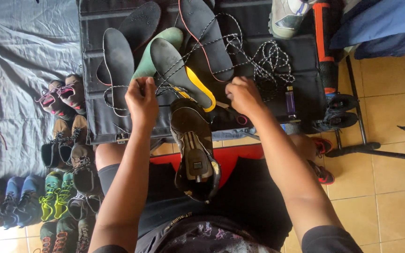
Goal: The person threads a black and white rope through the eyelets of a shoe, ties a knot, and uses scissors to trim the excess rope. The person then uses a lighter to melt the rope ends to prevent fraying.
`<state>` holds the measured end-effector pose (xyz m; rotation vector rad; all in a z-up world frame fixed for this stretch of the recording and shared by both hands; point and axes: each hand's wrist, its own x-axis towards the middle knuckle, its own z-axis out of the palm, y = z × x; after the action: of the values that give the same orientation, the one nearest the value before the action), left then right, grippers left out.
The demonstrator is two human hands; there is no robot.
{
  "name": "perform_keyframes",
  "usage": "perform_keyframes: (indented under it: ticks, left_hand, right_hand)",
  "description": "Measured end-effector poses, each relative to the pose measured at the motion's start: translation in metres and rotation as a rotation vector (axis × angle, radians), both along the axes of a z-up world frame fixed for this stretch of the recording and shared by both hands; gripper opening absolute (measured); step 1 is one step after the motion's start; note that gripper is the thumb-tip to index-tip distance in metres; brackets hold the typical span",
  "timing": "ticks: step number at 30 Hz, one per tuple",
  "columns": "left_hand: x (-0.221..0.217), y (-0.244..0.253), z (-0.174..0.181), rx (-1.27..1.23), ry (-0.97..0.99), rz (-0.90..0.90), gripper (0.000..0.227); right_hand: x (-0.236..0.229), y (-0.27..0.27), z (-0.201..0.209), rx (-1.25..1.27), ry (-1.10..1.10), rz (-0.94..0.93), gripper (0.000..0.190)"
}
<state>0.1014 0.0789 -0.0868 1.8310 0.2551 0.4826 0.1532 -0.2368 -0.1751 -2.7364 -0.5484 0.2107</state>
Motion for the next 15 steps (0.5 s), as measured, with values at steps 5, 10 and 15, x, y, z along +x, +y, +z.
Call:
perform_keyframes:
  ticks: [5, 10, 15]
  left_hand:
    - [-0.007, -0.006, 0.025, -0.021, 0.006, -0.075, 0.018]
    - [-0.011, -0.017, 0.031, -0.015, -0.041, -0.15, 0.015]
    - [-0.013, -0.037, 0.042, 0.102, -0.139, -0.39, 0.019]
  right_hand:
    - [0.008, -0.032, 0.011, 0.054, -0.148, -0.281, 0.004]
    - [-0.002, -0.039, 0.021, 0.163, -0.358, -0.328, 0.008]
    - [-0.037, 0.033, 0.1, 0.514, -0.466, -0.206, 0.016]
